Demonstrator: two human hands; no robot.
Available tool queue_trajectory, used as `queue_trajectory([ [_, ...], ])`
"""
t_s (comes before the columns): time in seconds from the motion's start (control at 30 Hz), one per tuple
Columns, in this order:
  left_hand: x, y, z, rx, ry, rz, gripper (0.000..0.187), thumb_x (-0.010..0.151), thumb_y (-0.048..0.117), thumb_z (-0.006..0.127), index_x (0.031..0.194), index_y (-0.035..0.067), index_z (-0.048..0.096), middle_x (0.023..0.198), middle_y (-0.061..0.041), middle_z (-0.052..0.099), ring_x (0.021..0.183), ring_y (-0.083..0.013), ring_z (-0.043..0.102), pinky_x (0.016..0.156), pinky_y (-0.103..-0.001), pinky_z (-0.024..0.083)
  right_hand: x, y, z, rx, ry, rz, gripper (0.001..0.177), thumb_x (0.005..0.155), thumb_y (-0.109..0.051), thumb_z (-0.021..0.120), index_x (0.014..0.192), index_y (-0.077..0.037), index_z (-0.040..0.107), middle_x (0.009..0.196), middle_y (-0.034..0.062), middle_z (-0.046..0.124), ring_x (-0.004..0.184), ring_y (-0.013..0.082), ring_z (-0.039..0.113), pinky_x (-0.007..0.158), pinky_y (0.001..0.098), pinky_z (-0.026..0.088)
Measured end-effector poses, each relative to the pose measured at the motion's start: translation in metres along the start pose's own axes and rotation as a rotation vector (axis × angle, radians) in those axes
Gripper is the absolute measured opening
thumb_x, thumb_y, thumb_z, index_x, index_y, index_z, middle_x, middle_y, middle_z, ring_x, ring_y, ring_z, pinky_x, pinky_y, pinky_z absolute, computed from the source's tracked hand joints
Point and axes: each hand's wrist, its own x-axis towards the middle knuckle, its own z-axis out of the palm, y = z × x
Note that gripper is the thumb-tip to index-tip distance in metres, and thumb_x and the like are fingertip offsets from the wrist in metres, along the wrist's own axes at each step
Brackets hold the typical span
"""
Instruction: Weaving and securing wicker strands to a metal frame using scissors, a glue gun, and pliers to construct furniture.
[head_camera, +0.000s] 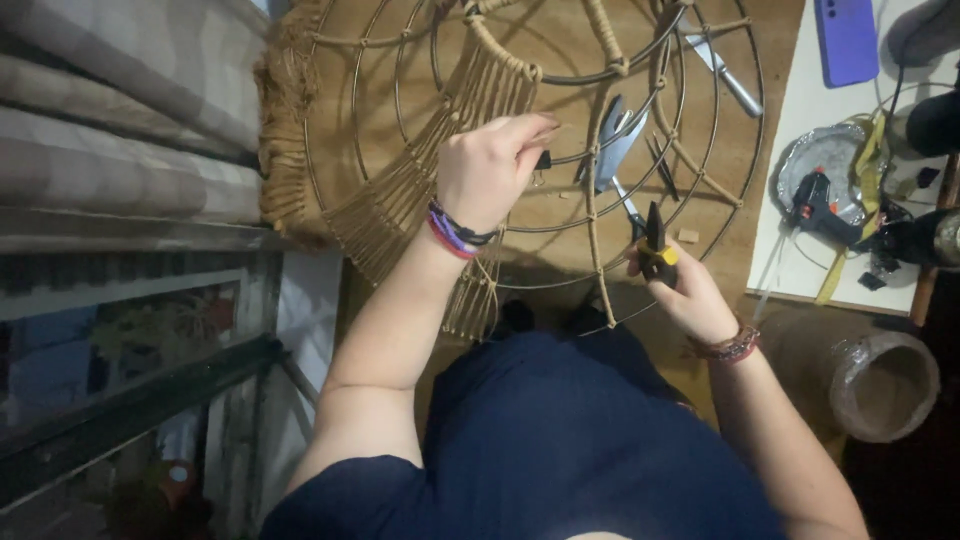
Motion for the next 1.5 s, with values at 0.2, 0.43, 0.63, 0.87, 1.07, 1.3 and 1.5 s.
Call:
queue_trajectory([
  [0.2, 0.001, 0.021, -0.021, -0.103, 0.095, 0.0, 0.007, 0.09, 0.015, 0.076, 0.093, 0.01, 0.074, 0.082, -0.001, 0.072, 0.059, -0.0148, 0.064, 0.055, -0.028, 0.05, -0.003, 0.007, -0.003, -0.045, -0.093, 0.013, 0.038, 0.083, 0.003, 0.055, 0.118, -0.009, 0.064, 0.099, 0.0049, 0.071, 0.095, 0.0188, 0.07, 0.088, 0.0328, 0.055],
  [0.43, -0.002, 0.007, -0.006, -0.023, 0.118, 0.05, 0.015, 0.087, 0.003, 0.074, 0.098, 0.013, 0.075, 0.091, 0.003, 0.071, 0.057, -0.0097, 0.062, 0.051, -0.022, 0.05, -0.005, 0.008, 0.002, -0.067, -0.099, 0.072, 0.038, 0.081, 0.005, 0.051, 0.114, -0.009, 0.064, 0.097, 0.0051, 0.071, 0.092, 0.019, 0.07, 0.084, 0.0325, 0.055],
  [0.63, -0.001, 0.007, -0.004, 0.047, 0.114, 0.063, 0.023, 0.086, 0.0, 0.072, 0.104, 0.014, 0.074, 0.093, 0.005, 0.068, 0.059, -0.0108, 0.064, 0.053, -0.024, 0.053, -0.01, 0.015, 0.007, -0.056, -0.088, 0.023, 0.042, 0.082, 0.005, 0.053, 0.121, -0.008, 0.064, 0.101, 0.0068, 0.073, 0.093, 0.0196, 0.07, 0.084, 0.0318, 0.056],
  [0.87, -0.003, 0.014, -0.007, -0.089, 0.135, -0.009, 0.013, 0.088, 0.004, 0.072, 0.101, 0.007, 0.074, 0.091, -0.004, 0.069, 0.056, -0.0135, 0.059, 0.051, -0.026, 0.047, -0.009, 0.023, 0.006, -0.081, -0.087, 0.077, 0.039, 0.081, 0.005, 0.053, 0.117, -0.008, 0.065, 0.1, 0.0066, 0.073, 0.093, 0.0206, 0.071, 0.085, 0.0334, 0.056],
  [1.07, -0.009, 0.015, -0.01, -0.153, 0.159, 0.001, 0.017, 0.088, 0.001, 0.072, 0.103, 0.008, 0.076, 0.094, -0.002, 0.075, 0.062, -0.0126, 0.064, 0.054, -0.024, 0.049, -0.007, 0.019, 0.006, -0.094, -0.089, 0.058, 0.04, 0.081, 0.005, 0.054, 0.118, -0.007, 0.064, 0.1, 0.0072, 0.073, 0.093, 0.0204, 0.072, 0.084, 0.0326, 0.057],
  [1.3, -0.02, 0.005, -0.002, -0.208, 0.095, -0.001, 0.014, 0.094, 0.012, 0.068, 0.103, 0.02, 0.075, 0.094, 0.004, 0.073, 0.084, -0.024, 0.076, 0.07, -0.035, 0.063, -0.003, 0.007, 0.015, -0.225, -0.045, 0.13, 0.038, 0.08, 0.002, 0.067, 0.118, -0.005, 0.066, 0.095, 0.0236, 0.072, 0.096, 0.0456, 0.069, 0.083, 0.0531, 0.053],
  [1.5, -0.018, 0.0, 0.01, -0.226, 0.105, 0.007, 0.026, 0.094, 0.004, 0.061, 0.108, 0.023, 0.073, 0.087, 0.003, 0.072, 0.082, -0.0256, 0.076, 0.073, -0.038, 0.063, 0.005, 0.04, 0.006, -0.354, -0.024, 0.067, 0.051, 0.079, -0.002, 0.068, 0.129, -0.01, 0.061, 0.107, 0.025, 0.07, 0.105, 0.0501, 0.066, 0.088, 0.0608, 0.053],
])
